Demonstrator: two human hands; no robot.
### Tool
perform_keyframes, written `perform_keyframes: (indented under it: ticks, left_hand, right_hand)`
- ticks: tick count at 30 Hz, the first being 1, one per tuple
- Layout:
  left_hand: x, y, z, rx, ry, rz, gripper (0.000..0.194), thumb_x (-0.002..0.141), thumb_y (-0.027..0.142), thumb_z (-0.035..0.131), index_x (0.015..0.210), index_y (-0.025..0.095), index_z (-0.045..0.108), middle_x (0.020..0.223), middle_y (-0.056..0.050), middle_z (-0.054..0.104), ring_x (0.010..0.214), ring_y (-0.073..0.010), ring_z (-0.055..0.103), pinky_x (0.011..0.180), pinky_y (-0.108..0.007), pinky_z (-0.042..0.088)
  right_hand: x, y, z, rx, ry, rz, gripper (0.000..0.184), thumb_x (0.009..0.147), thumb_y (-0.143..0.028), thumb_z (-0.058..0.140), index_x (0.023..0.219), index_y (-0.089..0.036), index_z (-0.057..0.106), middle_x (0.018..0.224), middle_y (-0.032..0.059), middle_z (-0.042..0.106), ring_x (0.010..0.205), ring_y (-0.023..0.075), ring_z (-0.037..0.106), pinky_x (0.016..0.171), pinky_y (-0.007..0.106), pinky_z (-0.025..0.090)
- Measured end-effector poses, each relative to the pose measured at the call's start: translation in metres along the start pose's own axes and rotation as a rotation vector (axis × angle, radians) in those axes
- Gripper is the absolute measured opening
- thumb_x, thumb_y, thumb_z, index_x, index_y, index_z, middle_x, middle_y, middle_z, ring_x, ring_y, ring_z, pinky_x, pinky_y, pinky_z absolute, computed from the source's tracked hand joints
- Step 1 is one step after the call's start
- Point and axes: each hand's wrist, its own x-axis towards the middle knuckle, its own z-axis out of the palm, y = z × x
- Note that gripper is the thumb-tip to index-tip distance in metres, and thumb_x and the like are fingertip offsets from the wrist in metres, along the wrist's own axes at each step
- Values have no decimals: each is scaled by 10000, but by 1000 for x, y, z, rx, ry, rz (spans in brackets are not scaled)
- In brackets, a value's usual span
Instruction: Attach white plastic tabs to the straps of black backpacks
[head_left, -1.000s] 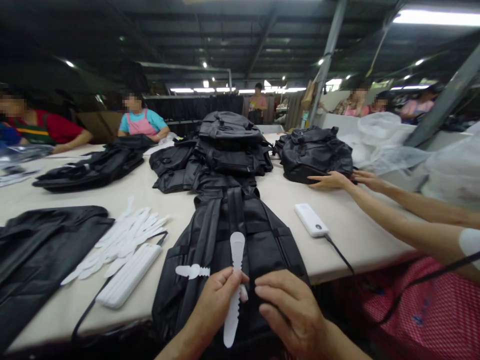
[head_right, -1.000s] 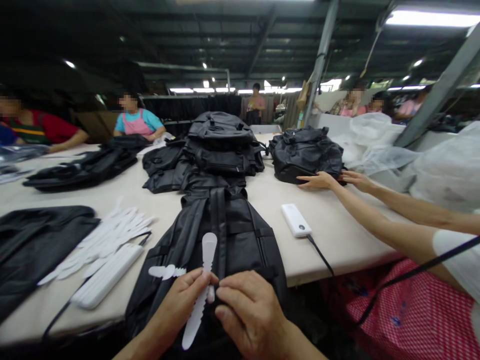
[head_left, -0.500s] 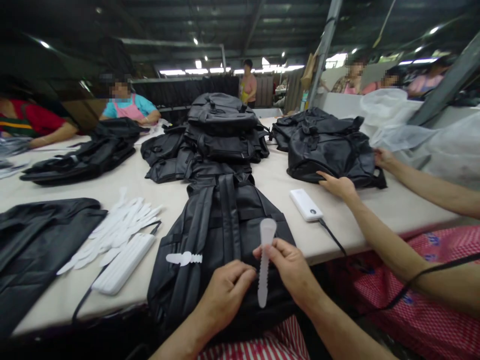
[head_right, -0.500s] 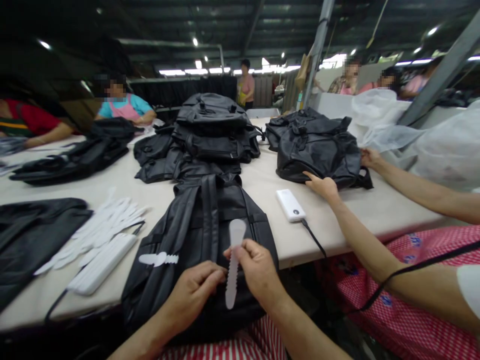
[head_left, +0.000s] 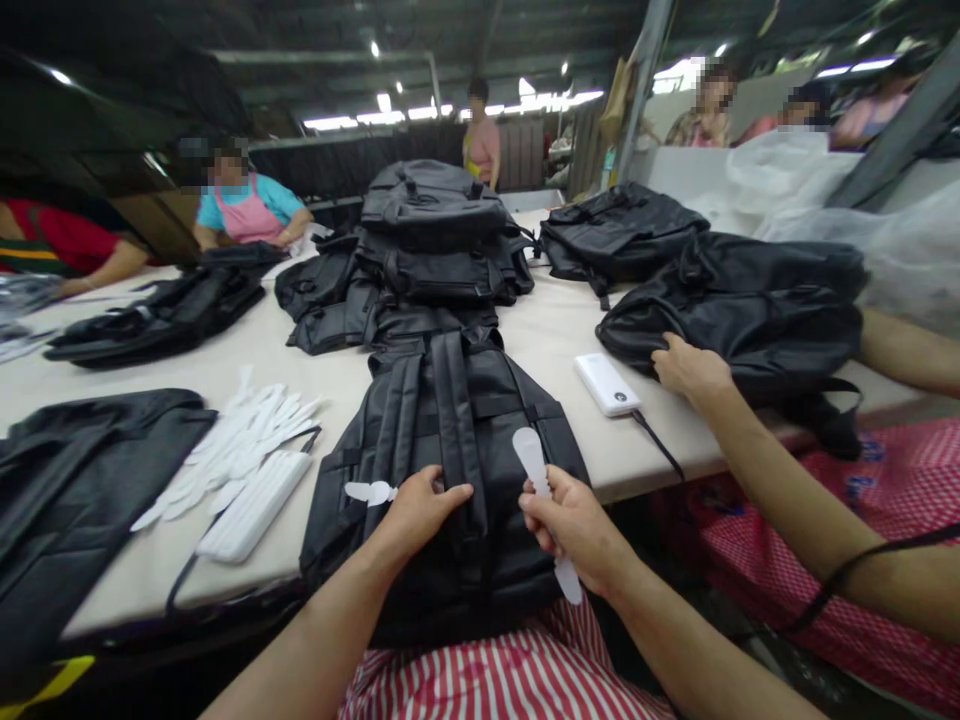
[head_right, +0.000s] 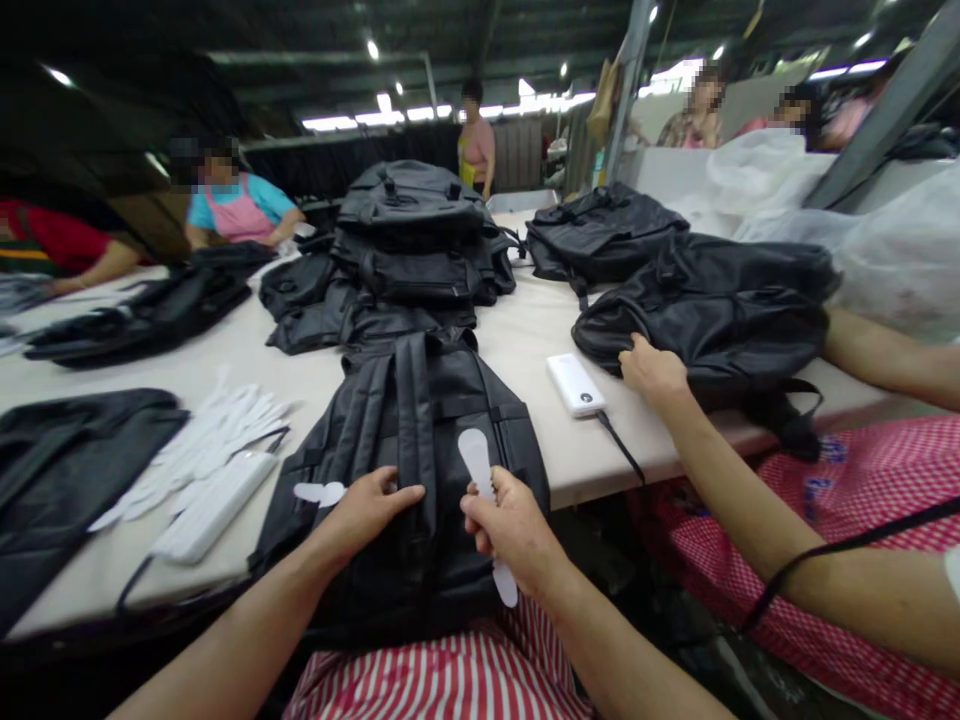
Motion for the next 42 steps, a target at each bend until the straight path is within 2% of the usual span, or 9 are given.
perform_keyframes:
  ticks: [4, 8, 14, 17, 21, 24, 28, 32, 42]
  left_hand:
    - [-13, 9, -11, -469, -209, -26, 295, 685, 391, 655, 852, 150, 623, 797, -42, 684, 677, -166, 618, 599, -252, 459]
    - [-23, 28, -29, -830, -130, -27, 344, 696, 270, 686, 1006, 165, 582, 854, -39, 683, 721, -142, 633, 653, -241, 490]
    - [-31, 57, -46, -909, -43, 70, 301, 758, 238, 631, 1038, 155, 557, 813, -32, 676, 630, -126, 633, 547, -220, 510]
    - [-35, 61, -52, -953, -32, 77, 238, 772, 255, 615, 975, 140, 568, 767, -30, 673, 612, -132, 636, 545, -234, 527]
    - [-37, 60, -60, -1006, -9, 158, 167, 806, 266, 564, 862, 116, 610, 690, -41, 671, 609, -151, 644, 601, -275, 548]
    - [-36, 53, -53, -1008, -24, 116, 226, 812, 312, 555, 868, 110, 639, 717, -58, 686, 645, -167, 651, 637, -292, 548]
    - [-37, 29, -24, -1006, 38, 33, 252, 767, 325, 612, 884, 108, 664, 850, -70, 701, 796, -172, 649, 744, -263, 519]
    - [-46, 7, -3, -965, -16, -71, 258, 716, 318, 655, 859, 104, 668, 863, -76, 697, 830, -186, 638, 715, -262, 507]
    - [-49, 0, 10, -954, -85, -94, 287, 714, 279, 669, 966, 156, 604, 923, -64, 651, 771, -159, 609, 653, -295, 523]
  right_hand:
    - [-6, 12, 4, -37, -80, 119, 237, 727, -276, 539, 937, -184, 480, 455, -91, 499, 296, 42, 366, 299, 138, 213]
    - [-8, 12, 11, -103, -103, 102, 201, 774, -360, 515, 796, -162, 492, 487, -46, 554, 296, 37, 385, 291, 139, 206]
    - [6, 4, 46, 14, -150, 137, 336, 777, -483, 517, 766, -148, 503, 581, -8, 594, 307, 43, 422, 284, 158, 196]
    - [24, 2, 58, 121, -84, 106, 246, 770, -379, 543, 692, -152, 489, 448, -57, 484, 293, 45, 389, 298, 164, 211]
    - [56, -8, 56, 173, 69, -10, 133, 783, -236, 510, 681, -159, 471, 433, -49, 506, 305, 44, 384, 316, 164, 222]
    - [74, -12, 55, 189, 134, -22, 134, 794, -209, 491, 671, -168, 454, 409, -64, 466, 318, 48, 391, 327, 164, 238]
    - [85, -4, 53, 175, 171, 8, 148, 787, -193, 503, 656, -168, 440, 435, -66, 449, 347, 54, 422, 332, 164, 250]
    - [90, 2, 50, 151, 201, 8, 127, 772, -190, 530, 663, -156, 473, 489, -47, 486, 381, 57, 445, 337, 163, 266]
    - [84, -6, 46, 102, 226, -20, 146, 749, -237, 584, 664, -148, 505, 507, -30, 516, 397, 57, 439, 341, 164, 291]
